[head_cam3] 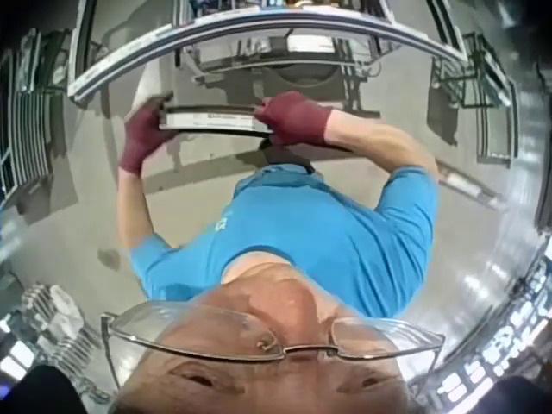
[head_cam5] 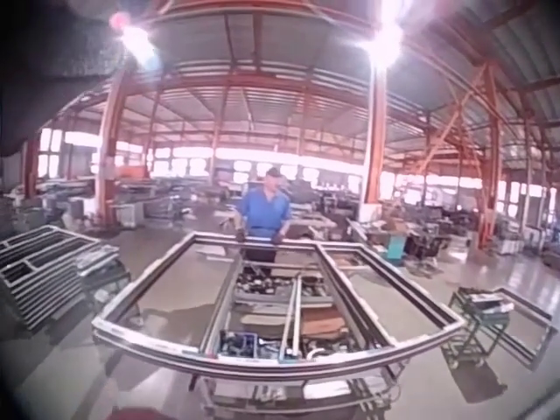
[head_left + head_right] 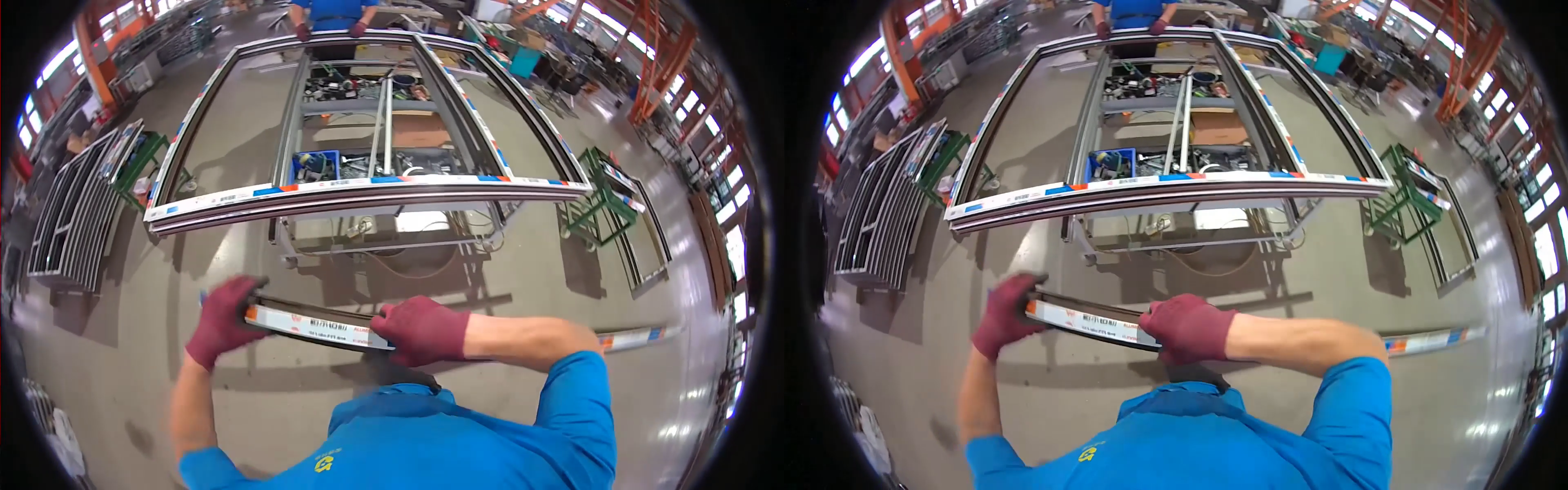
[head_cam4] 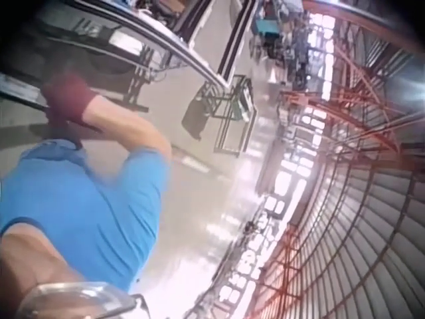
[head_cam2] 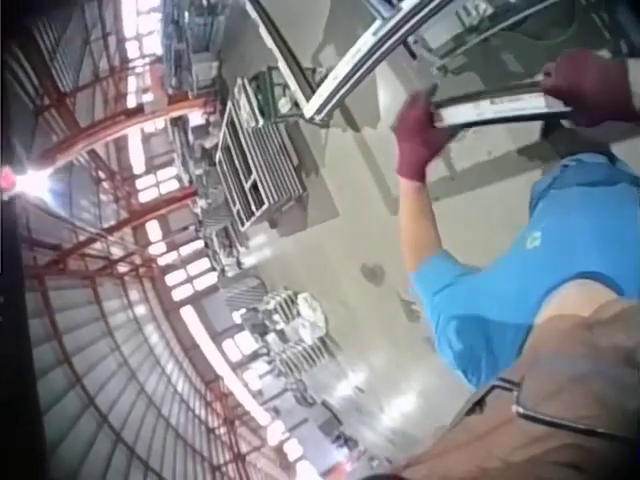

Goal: Assembling and securing components of metal window or door frames using power and manual tools.

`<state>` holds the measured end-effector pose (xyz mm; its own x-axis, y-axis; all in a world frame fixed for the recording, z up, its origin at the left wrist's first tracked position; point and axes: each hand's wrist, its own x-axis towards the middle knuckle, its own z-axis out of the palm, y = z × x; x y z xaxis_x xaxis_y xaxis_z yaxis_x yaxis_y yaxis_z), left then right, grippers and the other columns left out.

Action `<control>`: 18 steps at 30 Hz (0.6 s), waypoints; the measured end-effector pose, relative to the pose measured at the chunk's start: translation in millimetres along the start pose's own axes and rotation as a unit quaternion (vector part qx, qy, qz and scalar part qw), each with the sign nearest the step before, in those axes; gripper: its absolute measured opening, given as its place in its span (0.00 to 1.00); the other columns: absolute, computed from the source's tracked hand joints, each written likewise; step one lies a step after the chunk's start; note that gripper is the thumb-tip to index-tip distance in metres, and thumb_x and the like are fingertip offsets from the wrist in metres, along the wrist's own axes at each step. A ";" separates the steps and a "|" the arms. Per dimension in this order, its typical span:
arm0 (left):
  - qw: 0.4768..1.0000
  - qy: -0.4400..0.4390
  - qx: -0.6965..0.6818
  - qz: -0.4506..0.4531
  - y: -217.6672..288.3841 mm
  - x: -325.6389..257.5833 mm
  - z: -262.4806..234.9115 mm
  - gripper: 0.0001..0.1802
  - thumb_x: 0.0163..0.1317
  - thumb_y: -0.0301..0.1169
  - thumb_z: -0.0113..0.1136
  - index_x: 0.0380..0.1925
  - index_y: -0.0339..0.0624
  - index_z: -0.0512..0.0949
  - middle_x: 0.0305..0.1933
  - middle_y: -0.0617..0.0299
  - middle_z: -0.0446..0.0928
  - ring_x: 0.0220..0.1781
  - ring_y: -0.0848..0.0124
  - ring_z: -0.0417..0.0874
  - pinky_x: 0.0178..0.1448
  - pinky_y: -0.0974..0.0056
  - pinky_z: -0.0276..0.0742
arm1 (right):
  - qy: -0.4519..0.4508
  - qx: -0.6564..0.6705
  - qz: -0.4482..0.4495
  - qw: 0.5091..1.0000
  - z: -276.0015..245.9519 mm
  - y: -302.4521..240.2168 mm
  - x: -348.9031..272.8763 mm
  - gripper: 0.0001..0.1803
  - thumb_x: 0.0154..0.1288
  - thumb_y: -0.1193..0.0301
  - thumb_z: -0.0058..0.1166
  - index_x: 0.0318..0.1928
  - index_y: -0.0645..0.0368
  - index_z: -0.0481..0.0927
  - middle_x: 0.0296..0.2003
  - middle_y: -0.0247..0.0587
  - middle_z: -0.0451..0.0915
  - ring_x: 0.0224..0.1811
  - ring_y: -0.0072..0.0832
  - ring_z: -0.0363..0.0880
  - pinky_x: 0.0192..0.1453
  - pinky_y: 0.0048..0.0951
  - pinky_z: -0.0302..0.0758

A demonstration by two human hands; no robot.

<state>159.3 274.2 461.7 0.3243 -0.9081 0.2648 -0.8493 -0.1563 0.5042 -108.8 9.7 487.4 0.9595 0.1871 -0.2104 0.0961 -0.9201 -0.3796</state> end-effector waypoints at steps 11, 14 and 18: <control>0.930 -0.135 -0.187 -0.285 -70.0 -12.2 99.9 0.52 0.53 0.41 0.78 0.77 0.47 0.65 0.70 0.45 0.76 0.73 0.45 0.75 0.76 0.47 0.71 | 0.070 -0.244 -0.286 0.924 -58.4 177.6 214.6 0.03 0.61 0.67 0.61 0.34 0.49 0.84 0.36 0.42 0.84 0.40 0.45 0.87 0.39 0.48 0.83; 0.926 -0.056 -0.210 -0.309 -64.9 41.9 111.4 0.46 0.54 0.40 0.77 0.73 0.44 0.69 0.66 0.43 0.80 0.68 0.46 0.81 0.70 0.50 0.77 | 0.010 -0.316 -0.244 0.917 -102.5 218.2 273.0 0.05 0.63 0.69 0.60 0.40 0.48 0.85 0.39 0.39 0.84 0.46 0.42 0.87 0.41 0.44 0.84; 0.899 0.001 -0.228 -0.374 -81.6 110.0 138.4 0.44 0.53 0.43 0.78 0.69 0.38 0.72 0.62 0.41 0.82 0.65 0.45 0.83 0.66 0.49 0.79 | -0.019 -0.375 -0.207 0.903 -128.4 278.3 351.0 0.09 0.61 0.71 0.63 0.43 0.46 0.84 0.43 0.35 0.83 0.52 0.40 0.85 0.44 0.42 0.85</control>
<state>206.7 133.3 335.9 0.7345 -0.6150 -0.2869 -0.1343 -0.5462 0.8268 288.7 -224.9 423.5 0.7918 0.5676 -0.2257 0.6108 -0.7397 0.2825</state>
